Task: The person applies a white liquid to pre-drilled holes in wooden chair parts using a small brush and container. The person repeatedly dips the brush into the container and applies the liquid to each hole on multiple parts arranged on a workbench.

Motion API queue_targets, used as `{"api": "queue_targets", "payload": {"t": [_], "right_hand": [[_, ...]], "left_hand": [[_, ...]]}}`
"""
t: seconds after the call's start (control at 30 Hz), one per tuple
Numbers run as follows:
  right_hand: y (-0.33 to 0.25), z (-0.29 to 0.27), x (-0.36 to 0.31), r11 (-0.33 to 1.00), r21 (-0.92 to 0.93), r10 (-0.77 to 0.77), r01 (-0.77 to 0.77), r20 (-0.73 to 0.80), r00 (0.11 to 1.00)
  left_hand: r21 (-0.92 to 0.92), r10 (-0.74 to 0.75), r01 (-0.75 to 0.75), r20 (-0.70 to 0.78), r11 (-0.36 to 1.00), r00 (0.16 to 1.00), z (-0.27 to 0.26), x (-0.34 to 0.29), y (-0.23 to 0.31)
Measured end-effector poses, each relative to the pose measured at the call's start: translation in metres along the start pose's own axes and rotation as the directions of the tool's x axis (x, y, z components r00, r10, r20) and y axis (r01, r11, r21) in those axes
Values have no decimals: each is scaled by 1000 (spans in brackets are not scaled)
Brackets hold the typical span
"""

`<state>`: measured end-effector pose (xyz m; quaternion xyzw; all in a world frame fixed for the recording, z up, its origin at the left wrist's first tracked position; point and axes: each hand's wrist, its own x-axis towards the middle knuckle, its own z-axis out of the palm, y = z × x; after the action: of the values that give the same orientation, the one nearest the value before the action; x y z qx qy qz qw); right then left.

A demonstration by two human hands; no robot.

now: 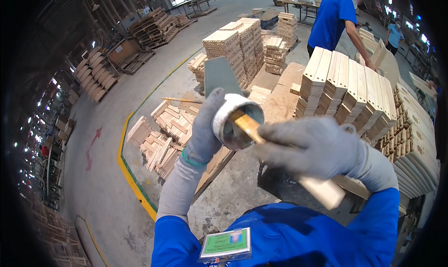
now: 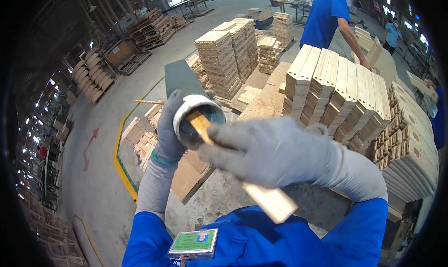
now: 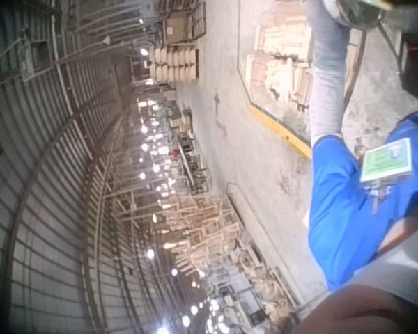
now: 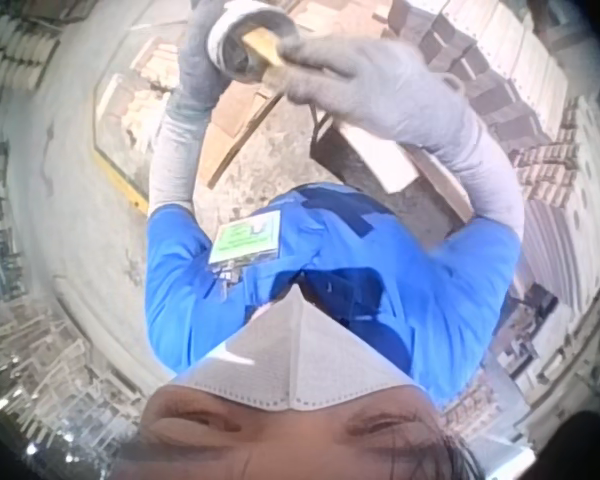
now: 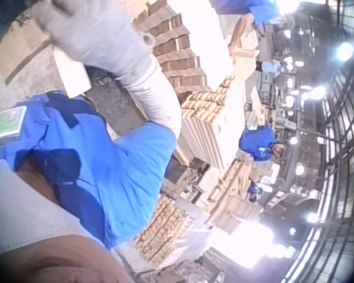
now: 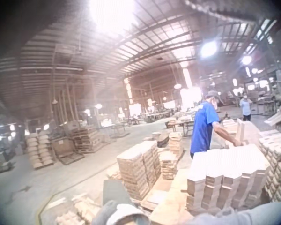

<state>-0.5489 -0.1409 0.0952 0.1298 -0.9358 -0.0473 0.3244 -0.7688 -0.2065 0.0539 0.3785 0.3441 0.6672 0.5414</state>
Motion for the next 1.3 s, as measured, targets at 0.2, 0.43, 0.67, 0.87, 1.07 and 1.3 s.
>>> {"api": "queue_targets", "payload": {"t": [0.2,0.43,0.67,0.87,1.07,1.3], "right_hand": [[1,-9,5,997,77,18,-17,-7,1000],[-5,-9,8,976,130,147,-175,195,970],[-7,-15,10,910,241,247,-337,337,908],[-7,0,-6,987,154,21,-50,181,983],[-4,3,-7,990,104,68,-93,221,973],[-3,2,-2,984,160,38,-82,260,965]], "left_hand": [[-5,27,-27,-17,1000,999,-3,-6,2],[11,85,-84,-92,996,992,-6,-4,4],[-35,128,-128,0,991,992,-9,-5,4],[111,148,-152,45,982,988,-8,-1,2],[154,162,-165,27,974,986,-9,-2,7],[170,211,-210,13,963,977,-12,-2,10]]}}
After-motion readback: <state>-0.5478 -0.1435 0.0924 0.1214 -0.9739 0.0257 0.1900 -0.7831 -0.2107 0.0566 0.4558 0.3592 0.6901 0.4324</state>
